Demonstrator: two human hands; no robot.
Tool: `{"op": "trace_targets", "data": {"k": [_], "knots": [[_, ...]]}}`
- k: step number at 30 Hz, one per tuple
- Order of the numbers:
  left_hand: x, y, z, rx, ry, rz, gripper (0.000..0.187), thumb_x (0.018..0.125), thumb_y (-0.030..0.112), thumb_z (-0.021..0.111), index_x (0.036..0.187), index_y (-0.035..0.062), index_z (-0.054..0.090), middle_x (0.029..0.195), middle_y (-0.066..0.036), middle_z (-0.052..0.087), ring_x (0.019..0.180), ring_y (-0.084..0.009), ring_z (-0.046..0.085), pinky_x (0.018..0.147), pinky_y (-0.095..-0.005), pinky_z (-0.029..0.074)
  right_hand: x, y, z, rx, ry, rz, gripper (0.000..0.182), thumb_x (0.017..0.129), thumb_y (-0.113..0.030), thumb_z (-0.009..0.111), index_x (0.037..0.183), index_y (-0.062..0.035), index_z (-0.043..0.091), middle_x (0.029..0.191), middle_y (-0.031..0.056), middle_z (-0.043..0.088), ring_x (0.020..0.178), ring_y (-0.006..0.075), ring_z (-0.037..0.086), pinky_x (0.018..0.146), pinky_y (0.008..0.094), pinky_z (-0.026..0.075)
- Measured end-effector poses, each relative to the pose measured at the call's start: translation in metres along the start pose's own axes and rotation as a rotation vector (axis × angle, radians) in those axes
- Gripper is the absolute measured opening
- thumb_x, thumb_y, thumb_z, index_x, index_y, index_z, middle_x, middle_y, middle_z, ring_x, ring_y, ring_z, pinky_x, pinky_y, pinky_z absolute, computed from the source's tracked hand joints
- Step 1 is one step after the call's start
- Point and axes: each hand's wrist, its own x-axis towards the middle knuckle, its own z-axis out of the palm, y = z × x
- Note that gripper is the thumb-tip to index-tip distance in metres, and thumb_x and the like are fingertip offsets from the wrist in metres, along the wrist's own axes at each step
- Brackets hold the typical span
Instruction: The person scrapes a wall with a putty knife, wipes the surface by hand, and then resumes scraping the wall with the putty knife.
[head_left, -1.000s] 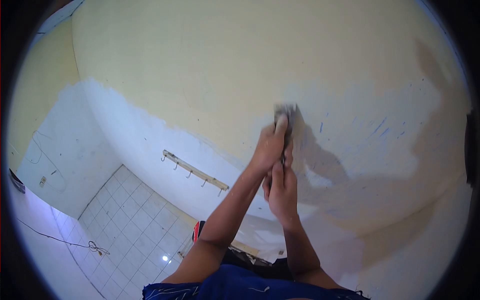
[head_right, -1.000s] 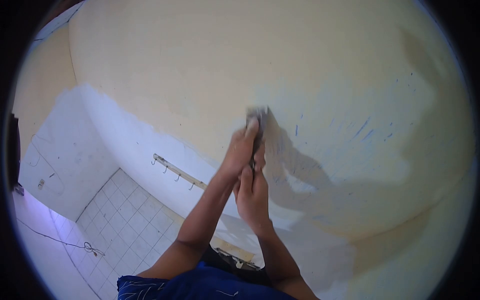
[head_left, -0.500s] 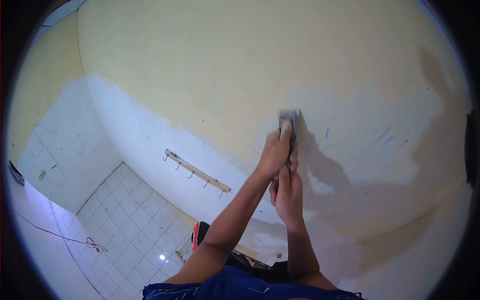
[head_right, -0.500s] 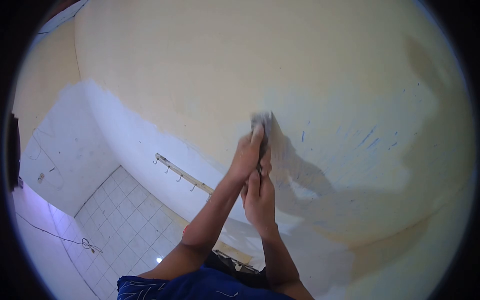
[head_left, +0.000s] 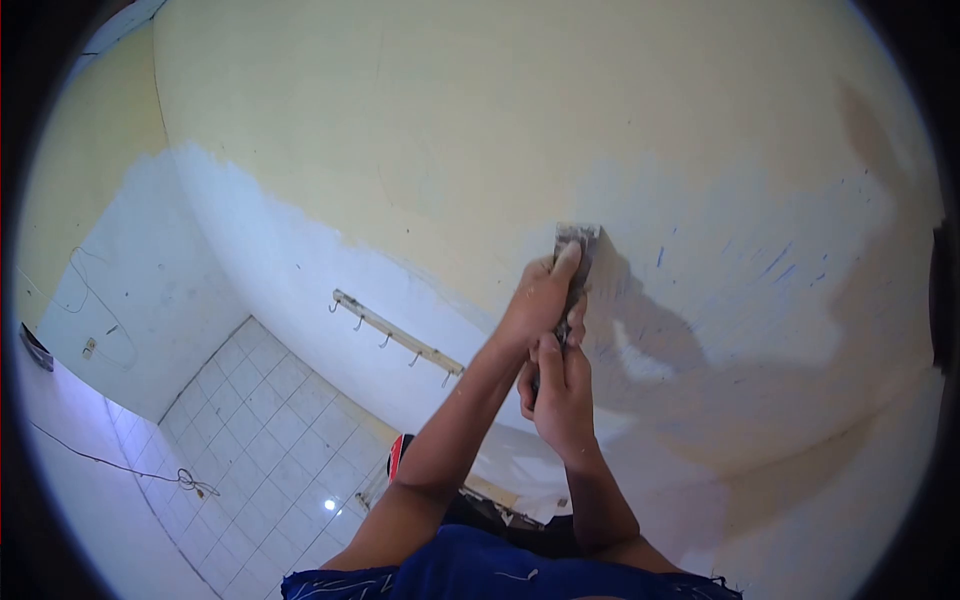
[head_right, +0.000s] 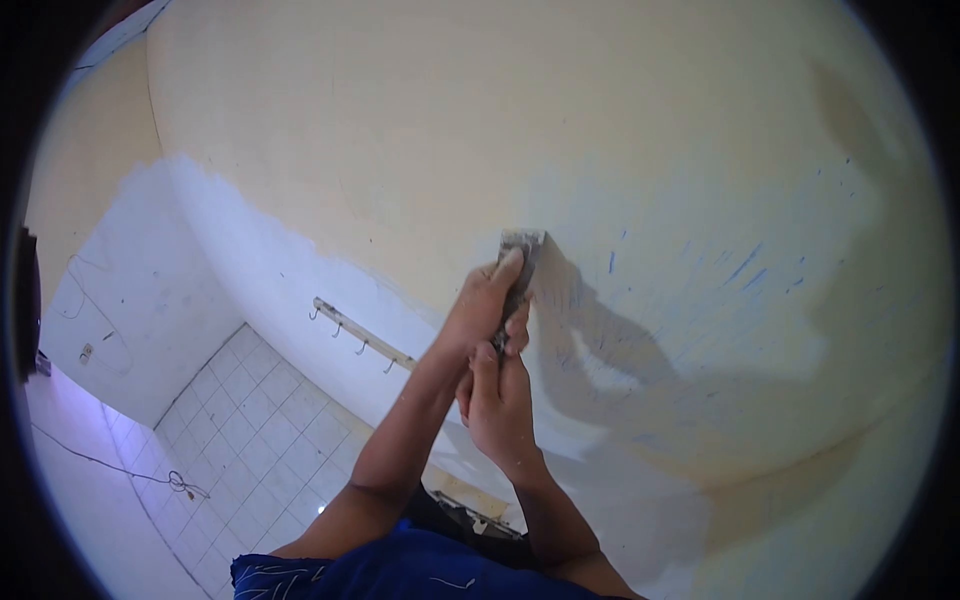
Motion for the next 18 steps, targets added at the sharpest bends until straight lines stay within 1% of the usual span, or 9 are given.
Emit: {"op": "trace_targets", "data": {"k": [2,4,6,7,8,10,12,14,18], "knots": [[-0.002,0.01,-0.002,-0.022,-0.03,-0.035,0.047,0.106,0.044,0.042,0.083,0.0036,0.048,0.05,-0.005,0.045,0.034,-0.0164,0.044,0.034,-0.0303,0.038,0.001,-0.005,0.005,0.021,0.002,0.014,0.031,0.109,-0.031,0.039,0.09,-0.0072,0.045,0.054,0.0005,0.041,0.04,0.0066,0.035,0.036,0.0234,0.025],[-0.004,0.002,0.001,-0.028,-0.011,-0.029,0.047,0.107,0.044,0.042,0.083,0.0036,0.048,0.05,-0.004,0.045,0.034,-0.0162,0.044,0.034,-0.0303,0.038,0.0,-0.005,0.005,-0.003,0.047,0.048,0.031,0.109,-0.026,0.037,0.089,-0.0038,0.047,0.054,-0.0004,0.042,0.039,0.0083,0.039,0.038,0.0251,0.031],[0.001,-0.011,0.0,-0.019,-0.009,0.047,0.047,0.107,0.044,0.042,0.082,0.004,0.048,0.05,-0.004,0.045,0.034,-0.0159,0.043,0.034,-0.0305,0.038,0.004,0.015,-0.008,-0.031,0.06,0.056,0.031,0.109,-0.026,0.037,0.09,-0.0037,0.047,0.054,-0.0005,0.042,0.04,0.008,0.039,0.038,0.0251,0.031],[0.003,-0.015,0.0,-0.021,-0.012,0.05,0.047,0.107,0.044,0.042,0.082,0.004,0.048,0.05,-0.004,0.045,0.034,-0.0159,0.043,0.034,-0.0305,0.038,0.006,0.022,-0.014,-0.062,0.064,0.006,0.031,0.109,-0.026,0.037,0.09,-0.0035,0.047,0.054,-0.0005,0.042,0.04,0.0078,0.039,0.038,0.025,0.032],[0.004,-0.018,0.001,-0.012,-0.01,0.083,0.047,0.107,0.044,0.041,0.082,0.0043,0.048,0.05,-0.004,0.045,0.034,-0.0157,0.042,0.034,-0.0306,0.037,0.008,0.024,-0.019,-0.095,0.069,-0.048,0.031,0.109,-0.026,0.037,0.09,-0.0032,0.047,0.055,-0.0005,0.043,0.041,0.0077,0.04,0.038,0.025,0.032],[0.01,-0.019,0.004,-0.006,-0.02,0.126,0.047,0.107,0.044,0.041,0.082,0.0045,0.048,0.05,-0.004,0.045,0.034,-0.0156,0.042,0.034,-0.0307,0.037,0.01,0.023,-0.024,-0.093,0.061,-0.042,0.031,0.109,-0.025,0.037,0.091,-0.0027,0.047,0.056,-0.0009,0.042,0.042,0.0069,0.039,0.038,0.0249,0.032],[0.007,-0.013,0.005,-0.052,0.001,0.067,0.048,0.107,0.045,0.042,0.082,0.0046,0.047,0.05,-0.005,0.044,0.034,-0.0158,0.041,0.034,-0.0309,0.037,0.009,0.019,-0.015,-0.096,0.08,-0.057,0.033,0.109,-0.032,0.038,0.09,-0.0065,0.047,0.053,-0.0012,0.041,0.04,0.0053,0.034,0.036,0.0239,0.025],[0.011,0.0,0.006,-0.04,0.006,0.09,0.048,0.107,0.045,0.042,0.082,0.0045,0.047,0.05,-0.005,0.044,0.034,-0.016,0.041,0.034,-0.0308,0.037,0.016,0.008,-0.012,-0.114,0.089,-0.08,0.034,0.109,-0.033,0.038,0.09,-0.0072,0.046,0.052,-0.0015,0.041,0.039,0.0058,0.034,0.036,0.0241,0.025],[0.012,0.025,0.007,-0.061,0.001,0.107,0.048,0.107,0.044,0.042,0.081,0.0043,0.047,0.049,-0.005,0.044,0.034,-0.0171,0.042,0.034,-0.0314,0.037,0.025,-0.01,-0.004,-0.101,0.013,-0.068,0.034,0.109,-0.034,0.038,0.089,-0.0077,0.045,0.052,-0.0009,0.041,0.039,0.0065,0.033,0.036,0.0241,0.025]]}}
